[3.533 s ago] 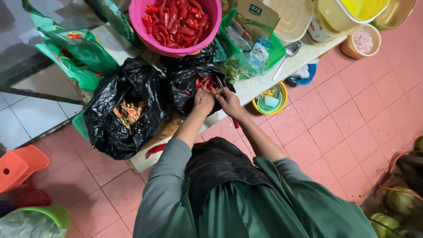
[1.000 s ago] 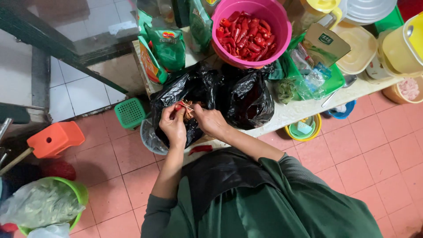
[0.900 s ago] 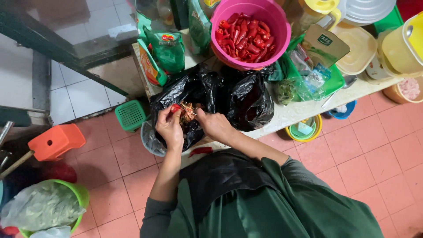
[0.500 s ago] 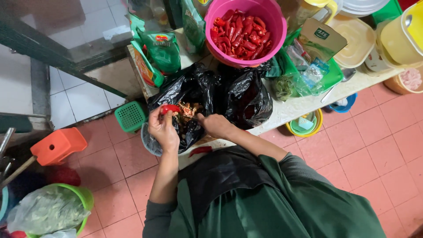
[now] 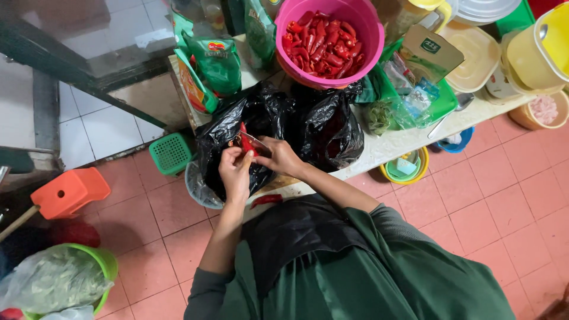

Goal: Chopping and preparing fresh red chilies on a kitchen workspace.

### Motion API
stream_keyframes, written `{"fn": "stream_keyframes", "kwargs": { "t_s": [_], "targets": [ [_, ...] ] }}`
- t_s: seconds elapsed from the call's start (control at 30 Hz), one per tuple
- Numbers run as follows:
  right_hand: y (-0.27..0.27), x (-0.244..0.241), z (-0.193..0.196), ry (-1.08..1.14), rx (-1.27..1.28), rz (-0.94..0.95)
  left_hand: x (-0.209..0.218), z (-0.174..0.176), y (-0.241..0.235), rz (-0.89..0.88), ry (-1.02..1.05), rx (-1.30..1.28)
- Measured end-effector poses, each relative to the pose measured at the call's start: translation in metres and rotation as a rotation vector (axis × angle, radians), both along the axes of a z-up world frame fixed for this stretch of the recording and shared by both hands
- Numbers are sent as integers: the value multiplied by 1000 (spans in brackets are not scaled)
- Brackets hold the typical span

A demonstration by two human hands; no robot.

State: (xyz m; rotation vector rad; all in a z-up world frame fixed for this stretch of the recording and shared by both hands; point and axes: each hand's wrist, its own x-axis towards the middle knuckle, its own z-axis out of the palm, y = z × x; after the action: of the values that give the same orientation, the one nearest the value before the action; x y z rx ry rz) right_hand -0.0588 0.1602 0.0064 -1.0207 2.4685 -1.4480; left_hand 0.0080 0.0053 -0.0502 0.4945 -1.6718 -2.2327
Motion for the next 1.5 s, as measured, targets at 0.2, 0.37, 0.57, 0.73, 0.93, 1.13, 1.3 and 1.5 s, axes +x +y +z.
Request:
{"fn": "stream_keyframes", "kwargs": {
  "t_s": [0.2,0.37,0.57,0.73,0.93,1.13,1.3,1.5],
  "targets": [
    [-4,6,-8,63,-24,-53,1,6,3,-10,-58,96],
    [5,-4,-43,-418,-67,-80,-2,24,-5,-122,-63,342],
    [10,10,-20,-120,112,-6,-6,-14,-16,-34,-132,372],
    [7,12,10,16,408,64,-8,-1,-20,62,-154,329],
    [8,10,4,25,556,99,-7,-15,-22,35,-159,532],
    [-2,13,-7,-37,447,37,-8,-16,-21,68,-136,567],
    [-13,21,-24,-183,199,-49,-8,-20,-16,119,-67,602],
    [-18,-6,-87,-539,-317,-134,-2,-32,-13,224,19,510]
  ]
}}
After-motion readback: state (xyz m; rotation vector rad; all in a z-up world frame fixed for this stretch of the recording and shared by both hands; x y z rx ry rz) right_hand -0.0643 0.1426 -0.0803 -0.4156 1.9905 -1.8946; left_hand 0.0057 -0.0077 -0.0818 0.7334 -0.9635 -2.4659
